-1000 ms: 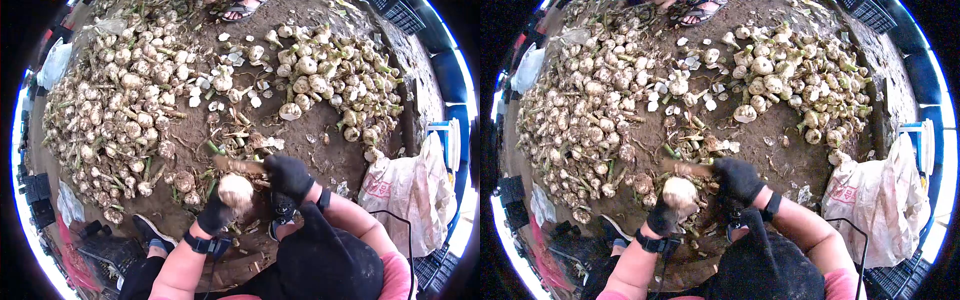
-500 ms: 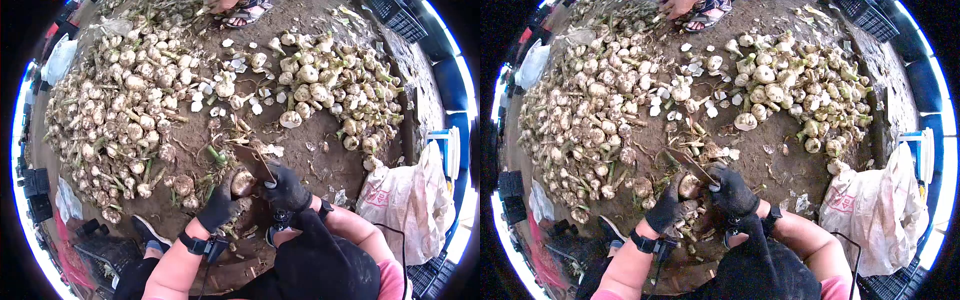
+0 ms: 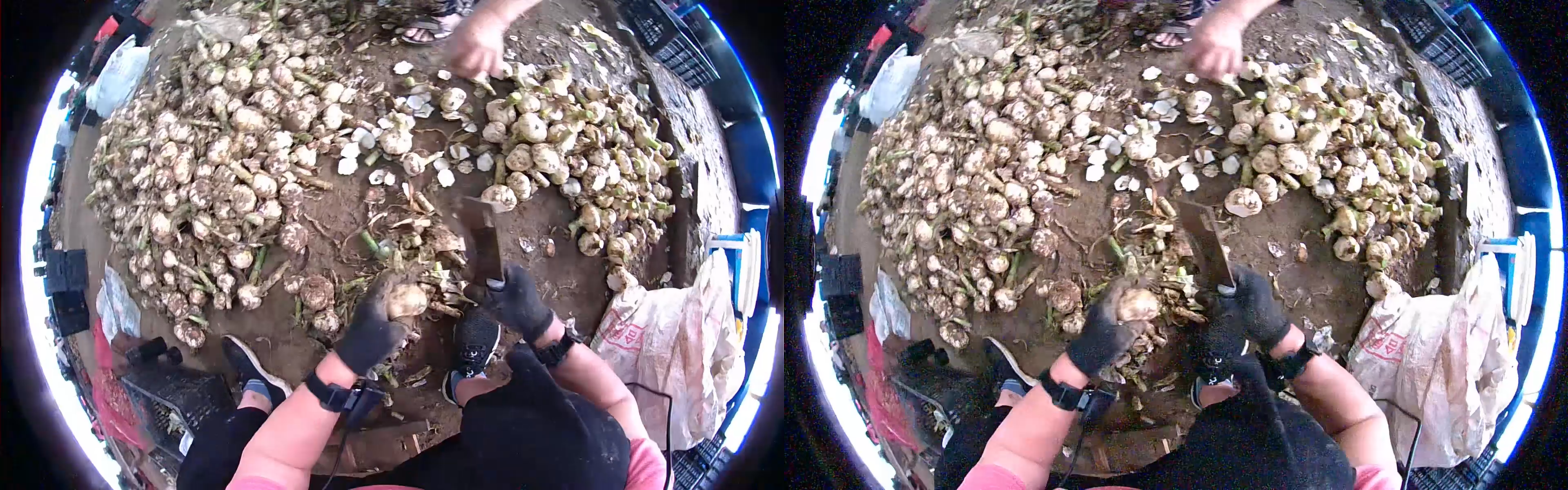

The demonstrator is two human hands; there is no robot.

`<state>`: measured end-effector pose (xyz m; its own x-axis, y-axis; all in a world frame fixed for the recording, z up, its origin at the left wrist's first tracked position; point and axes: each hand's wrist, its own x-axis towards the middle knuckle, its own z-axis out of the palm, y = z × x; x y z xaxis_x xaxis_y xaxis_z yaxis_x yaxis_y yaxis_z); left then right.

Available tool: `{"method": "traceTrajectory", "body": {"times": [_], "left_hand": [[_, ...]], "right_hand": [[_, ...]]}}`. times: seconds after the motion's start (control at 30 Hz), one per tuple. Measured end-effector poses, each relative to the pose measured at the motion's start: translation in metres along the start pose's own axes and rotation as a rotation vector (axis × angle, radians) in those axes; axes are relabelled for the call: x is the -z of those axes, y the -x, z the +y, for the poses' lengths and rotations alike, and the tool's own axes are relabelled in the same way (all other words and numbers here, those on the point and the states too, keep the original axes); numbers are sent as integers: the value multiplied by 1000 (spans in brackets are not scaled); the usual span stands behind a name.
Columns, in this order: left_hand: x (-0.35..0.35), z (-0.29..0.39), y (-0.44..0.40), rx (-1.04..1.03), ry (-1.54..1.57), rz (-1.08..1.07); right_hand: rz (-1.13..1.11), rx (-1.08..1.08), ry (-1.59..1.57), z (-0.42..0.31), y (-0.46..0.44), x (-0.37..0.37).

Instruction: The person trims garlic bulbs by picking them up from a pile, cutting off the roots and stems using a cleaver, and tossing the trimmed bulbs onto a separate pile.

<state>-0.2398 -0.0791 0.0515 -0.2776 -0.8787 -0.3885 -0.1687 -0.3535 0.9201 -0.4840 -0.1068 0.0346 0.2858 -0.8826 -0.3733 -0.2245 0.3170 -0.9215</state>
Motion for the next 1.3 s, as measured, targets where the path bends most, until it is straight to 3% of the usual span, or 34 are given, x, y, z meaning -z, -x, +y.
{"method": "traceTrajectory", "body": {"times": [0.03, 0.07, 0.13, 0.17, 0.2, 0.23, 0.27, 0.33, 0.37, 0.4, 0.43, 0.47, 0.53, 0.6, 0.63, 0.67, 0.7, 0.77, 0.8, 0.83, 0.93, 0.97, 1.0, 1.07, 1.13, 1.17, 1.23, 1.27, 1.3], "left_hand": [[-5, -6, -4, -98, -10, -18], [-11, -13, -5, -190, -22, -35], [-33, 9, 4, -207, 29, -116], [-34, 14, 8, -60, 168, -225], [-35, -9, 6, -99, 307, -220], [-21, -1, 7, -32, 171, -237], [-1, 5, 11, 41, 36, -259], [28, -33, 21, -286, -559, 235], [46, -35, 27, -245, -821, 398], [61, -41, 38, -74, -924, 416], [73, -65, 44, -13, -1207, 478], [82, -77, 40, -25, -1205, 475], [96, -96, 36, 198, -1352, 509], [111, -114, 26, 188, -1380, 513], [111, -119, 21, 182, -1407, 516], [106, -115, 18, 184, -1398, 507], [102, -101, 13, 21, -1180, 420], [85, -79, 7, -264, -880, 303], [79, -60, -2, -287, -597, 82], [63, -35, -4, -344, -512, 45], [23, 14, 1, -419, -396, 83], [14, 12, 0, -385, -265, 133], [9, -1, -1, -213, -21, 159], [6, -40, -3, -145, -73, 200], [-12, -28, -7, -310, 110, -4], [-20, -23, -8, -144, 95, 67], [-25, -38, -16, -96, 228, 128], [-22, -40, -15, -153, -8, 123], [-18, -42, -14, -213, -242, 133]], "right_hand": [[-91, -96, -321, -30, 5, -8], [-76, 98, -137, -17, 2, -20], [-133, -30, -196, -51, 10, -34], [-134, 11, -134, -45, 9, -26], [-122, -35, -127, -44, 6, -17], [-111, -82, -120, -43, 3, -8], [54, -39, -115, -40, 1, 14], [391, 43, -78, -36, -3, 59], [617, 132, 25, -30, -12, 91], [754, 377, 341, -31, -18, 124], [813, 527, 682, -36, -22, 133], [934, 670, 1024, -41, -26, 142], [710, 335, 261, -9, -28, 131], [379, 29, -292, -16, -25, 69], [383, 183, -150, 13, -30, 39], [223, 46, -212, 11, -27, 19], [67, -100, -250, 8, -24, -1], [-57, 72, -128, 0, -23, -33], [-35, 314, 39, -5, -24, -46], [-91, 71, -169, -28, -20, -49], [-171, -205, -339, -37, -21, -46], [-112, -189, -328, -37, -20, -44], [-58, -171, -316, -38, -18, -44], [-37, -145, -398, -23, -18, -48], [-11, -130, -490, -22, -14, -49], [-62, -115, -377, -35, -12, -47], [-114, 38, -297, -40, -14, -49], [-111, 41, -300, -40, -15, -42], [-131, 83, 11, -42, -16, -28]]}}
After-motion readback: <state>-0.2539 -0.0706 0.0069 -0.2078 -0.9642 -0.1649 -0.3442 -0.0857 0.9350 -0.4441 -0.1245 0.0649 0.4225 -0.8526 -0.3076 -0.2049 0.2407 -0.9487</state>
